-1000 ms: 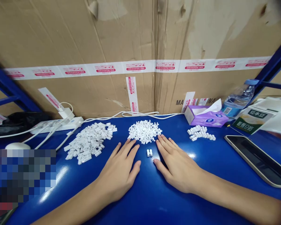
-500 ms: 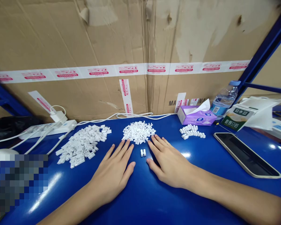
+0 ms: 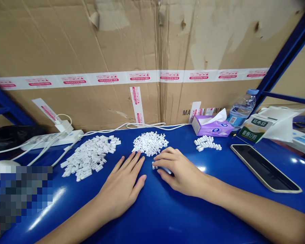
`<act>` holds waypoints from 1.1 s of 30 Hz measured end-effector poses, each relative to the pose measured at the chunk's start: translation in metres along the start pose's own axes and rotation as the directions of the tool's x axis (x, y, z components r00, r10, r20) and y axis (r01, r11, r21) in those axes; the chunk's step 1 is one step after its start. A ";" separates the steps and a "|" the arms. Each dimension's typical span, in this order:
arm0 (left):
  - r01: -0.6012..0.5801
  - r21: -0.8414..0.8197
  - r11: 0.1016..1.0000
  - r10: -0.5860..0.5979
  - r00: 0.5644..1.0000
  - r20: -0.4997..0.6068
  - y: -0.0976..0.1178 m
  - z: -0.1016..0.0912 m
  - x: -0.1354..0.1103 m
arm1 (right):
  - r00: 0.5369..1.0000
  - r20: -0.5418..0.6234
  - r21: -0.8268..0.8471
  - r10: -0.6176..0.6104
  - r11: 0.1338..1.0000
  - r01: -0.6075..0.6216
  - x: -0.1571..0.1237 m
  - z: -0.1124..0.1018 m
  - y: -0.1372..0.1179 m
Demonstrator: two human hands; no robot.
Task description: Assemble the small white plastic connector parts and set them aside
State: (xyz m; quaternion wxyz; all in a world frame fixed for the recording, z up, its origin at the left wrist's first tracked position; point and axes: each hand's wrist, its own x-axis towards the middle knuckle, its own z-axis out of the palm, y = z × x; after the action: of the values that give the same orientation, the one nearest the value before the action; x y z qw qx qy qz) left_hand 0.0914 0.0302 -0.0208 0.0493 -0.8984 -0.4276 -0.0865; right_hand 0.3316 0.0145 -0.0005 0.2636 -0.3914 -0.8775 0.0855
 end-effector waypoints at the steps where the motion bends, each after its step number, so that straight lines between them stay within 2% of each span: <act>1: 0.003 -0.001 1.000 -0.003 1.000 0.006 0.000 0.000 0.000 | 1.000 0.015 -0.007 -0.004 1.000 0.004 0.001 -0.001 0.001; 6: 0.008 0.012 1.000 -0.008 1.000 0.028 -0.001 0.000 0.000 | 0.998 0.066 -0.079 -0.017 0.997 0.023 0.005 -0.013 0.012; 10: 0.010 0.002 1.000 -0.010 1.000 0.010 -0.002 0.001 0.000 | 0.993 0.112 -0.171 0.047 0.985 -0.027 0.007 -0.031 0.031; 13: 0.013 0.002 1.000 -0.013 1.000 0.022 -0.002 0.000 0.000 | 0.974 0.155 -0.261 0.165 0.958 -0.121 0.007 -0.050 0.054; 17: 0.018 0.002 1.000 -0.018 0.999 0.032 -0.002 0.000 0.000 | 0.912 0.173 -0.416 0.371 0.867 -0.273 0.005 -0.072 0.086; 21: 0.017 -0.015 1.000 -0.017 1.000 0.007 -0.003 0.001 0.000 | 0.874 0.146 -0.535 0.463 0.780 -0.324 0.003 -0.083 0.107; 28: 0.012 -0.019 1.000 -0.013 1.000 -0.013 -0.002 -0.002 0.000 | 0.839 0.070 -0.625 0.539 0.680 -0.384 -0.001 -0.084 0.113; 33: 0.020 -0.027 0.999 -0.020 1.000 0.003 -0.002 -0.004 0.000 | 0.834 0.068 -0.654 0.547 0.656 -0.376 -0.001 -0.084 0.106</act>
State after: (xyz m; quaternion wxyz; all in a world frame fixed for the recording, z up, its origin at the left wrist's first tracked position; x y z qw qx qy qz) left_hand 0.0894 0.0308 -0.0172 0.0356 -0.8949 -0.4354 -0.0916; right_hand 0.4450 0.0809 0.0327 -0.0268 -0.6521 -0.7522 -0.0903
